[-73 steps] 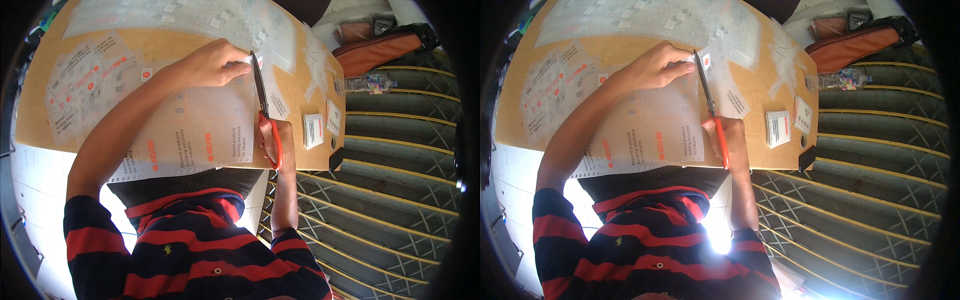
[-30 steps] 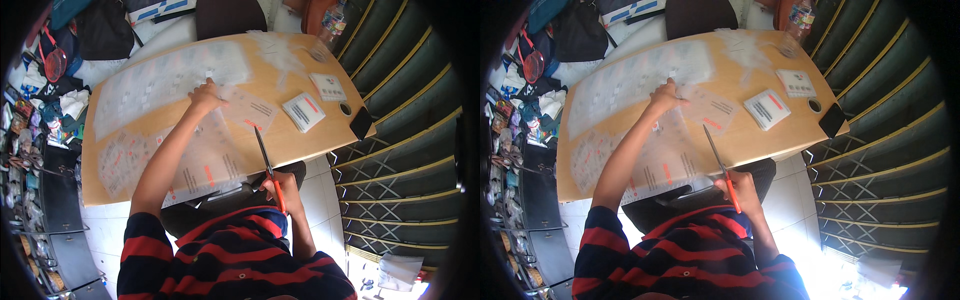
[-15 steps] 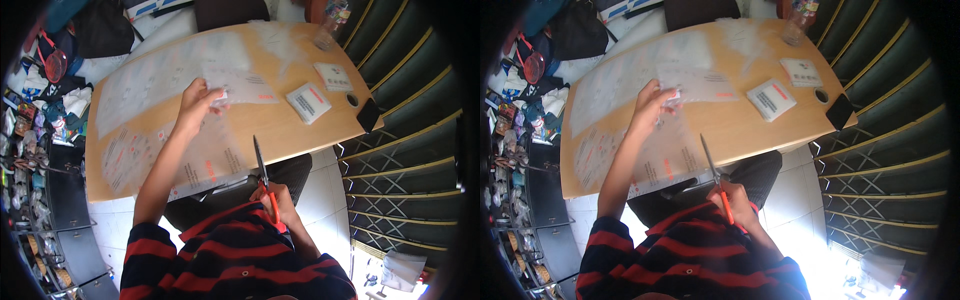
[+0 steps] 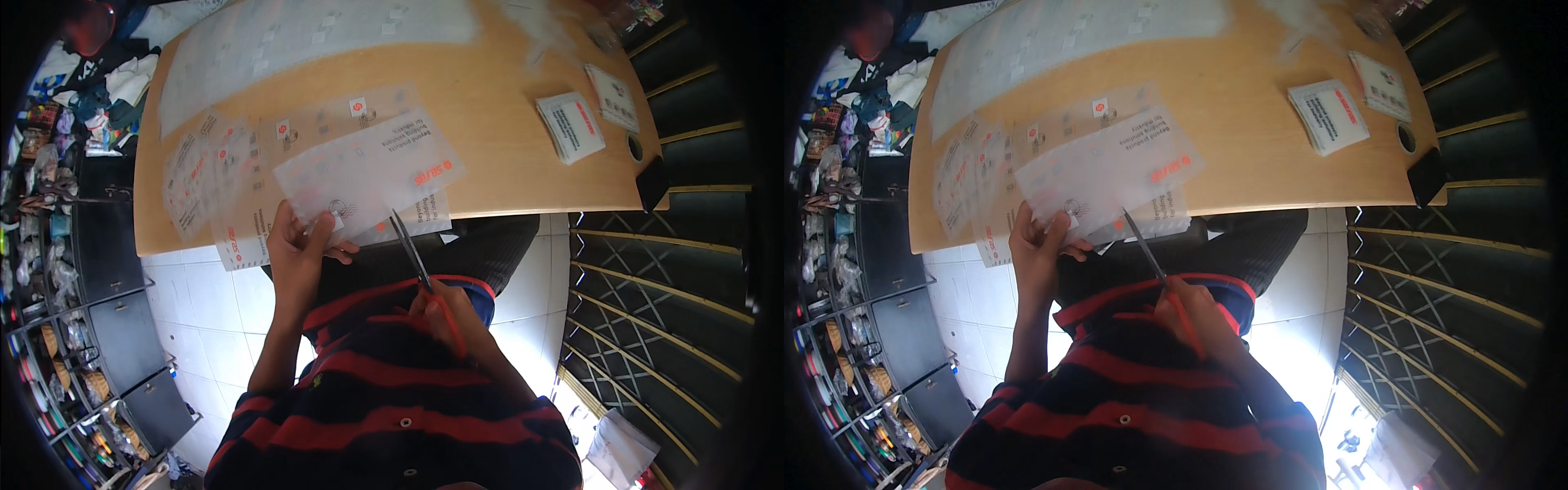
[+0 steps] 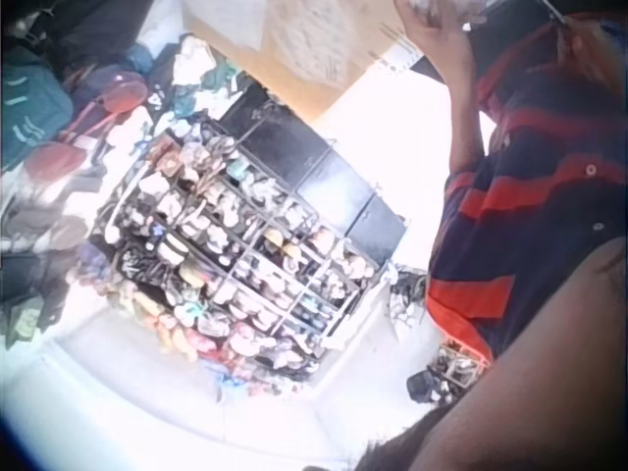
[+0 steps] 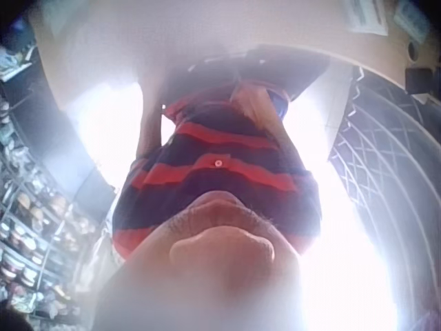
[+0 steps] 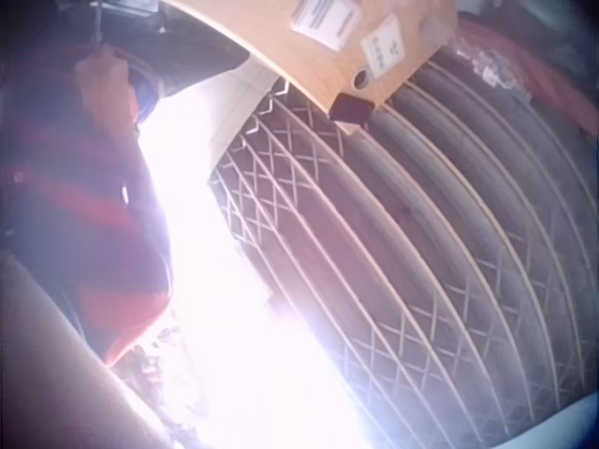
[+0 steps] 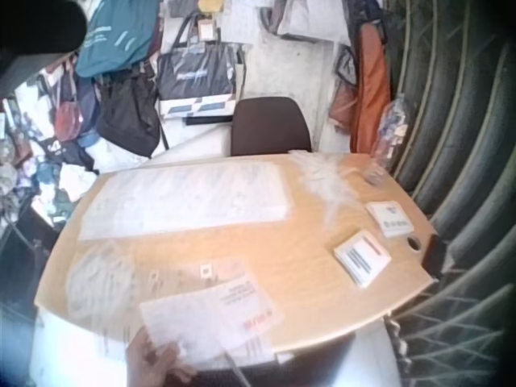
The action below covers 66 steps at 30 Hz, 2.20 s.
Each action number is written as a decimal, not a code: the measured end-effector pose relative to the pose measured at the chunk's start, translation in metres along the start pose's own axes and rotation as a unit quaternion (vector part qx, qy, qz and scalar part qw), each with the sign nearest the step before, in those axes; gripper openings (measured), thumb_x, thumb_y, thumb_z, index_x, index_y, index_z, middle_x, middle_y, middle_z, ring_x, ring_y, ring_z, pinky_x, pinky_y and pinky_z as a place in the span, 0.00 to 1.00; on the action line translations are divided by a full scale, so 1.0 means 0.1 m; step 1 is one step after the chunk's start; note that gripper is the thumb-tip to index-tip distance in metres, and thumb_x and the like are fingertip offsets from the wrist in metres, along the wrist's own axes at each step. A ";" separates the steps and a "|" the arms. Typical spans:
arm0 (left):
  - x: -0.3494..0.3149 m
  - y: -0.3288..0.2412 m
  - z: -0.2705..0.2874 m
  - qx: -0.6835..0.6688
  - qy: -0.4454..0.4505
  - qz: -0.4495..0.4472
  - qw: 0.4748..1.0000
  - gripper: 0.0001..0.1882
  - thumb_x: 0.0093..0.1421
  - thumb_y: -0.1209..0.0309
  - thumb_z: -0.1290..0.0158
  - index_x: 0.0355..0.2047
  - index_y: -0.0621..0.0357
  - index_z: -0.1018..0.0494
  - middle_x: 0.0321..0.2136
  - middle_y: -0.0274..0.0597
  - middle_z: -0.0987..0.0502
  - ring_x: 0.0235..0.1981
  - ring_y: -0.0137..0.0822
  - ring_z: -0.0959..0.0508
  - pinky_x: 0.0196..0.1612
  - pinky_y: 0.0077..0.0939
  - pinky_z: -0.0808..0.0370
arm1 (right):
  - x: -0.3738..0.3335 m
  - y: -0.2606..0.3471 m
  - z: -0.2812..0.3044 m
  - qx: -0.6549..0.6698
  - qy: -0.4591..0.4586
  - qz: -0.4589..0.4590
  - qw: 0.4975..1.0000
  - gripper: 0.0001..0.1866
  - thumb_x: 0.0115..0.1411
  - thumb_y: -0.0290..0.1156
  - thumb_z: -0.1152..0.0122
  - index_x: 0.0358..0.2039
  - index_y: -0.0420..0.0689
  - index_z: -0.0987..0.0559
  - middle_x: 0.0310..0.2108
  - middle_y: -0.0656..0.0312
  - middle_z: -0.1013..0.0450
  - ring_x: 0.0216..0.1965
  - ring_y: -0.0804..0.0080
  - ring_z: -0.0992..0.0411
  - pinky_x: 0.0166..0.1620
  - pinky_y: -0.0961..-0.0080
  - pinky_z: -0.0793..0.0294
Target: The person uses red-handled scissors to cut a large sheet of translucent paper with printed text and logos into smaller rectangular pieces. They repeatedly position the paper on a wooden table, cut along straight lines, and separate the resulting pieces.
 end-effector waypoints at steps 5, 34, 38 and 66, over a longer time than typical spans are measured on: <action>-0.12 0.10 0.08 0.005 -0.012 0.019 1.000 0.13 0.66 0.79 0.52 0.49 0.71 0.38 0.38 0.57 0.22 0.25 0.40 0.17 0.25 0.23 0.19 | 0.07 0.01 0.09 -0.021 0.037 -0.047 0.998 0.28 0.67 0.52 0.63 0.32 0.37 0.27 0.19 0.60 0.27 0.17 0.75 0.31 0.22 0.77 0.33; -0.17 0.21 0.13 0.006 -0.046 0.039 0.998 0.20 0.64 0.78 0.49 0.55 0.70 0.38 0.35 0.57 0.20 0.21 0.37 0.19 0.22 0.22 0.21 | 0.13 0.04 0.10 -0.041 0.019 -0.076 0.996 0.08 0.59 0.27 0.39 0.32 0.35 0.24 0.18 0.51 0.25 0.21 0.54 0.24 0.27 0.67 0.28; -0.15 0.24 0.12 0.000 -0.047 0.041 0.998 0.19 0.64 0.78 0.49 0.54 0.71 0.38 0.34 0.56 0.20 0.20 0.37 0.19 0.22 0.22 0.21 | 0.14 0.03 0.12 -0.043 0.028 -0.074 0.996 0.08 0.58 0.27 0.39 0.32 0.34 0.24 0.18 0.50 0.26 0.21 0.55 0.24 0.27 0.67 0.28; -0.12 0.25 0.15 0.021 -0.026 0.058 0.998 0.19 0.64 0.80 0.49 0.54 0.71 0.37 0.32 0.53 0.20 0.17 0.34 0.21 0.16 0.20 0.25 | 0.16 -0.03 0.03 -0.046 0.007 -0.059 0.997 0.25 0.66 0.41 0.55 0.19 0.38 0.22 0.14 0.59 0.31 0.17 0.68 0.31 0.26 0.72 0.32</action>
Point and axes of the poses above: each hand's wrist, its own x-axis towards the middle knuckle, its own z-axis out of the back of the hand, y = z × x, the point moved 3 cm from there along x, towards the middle knuckle
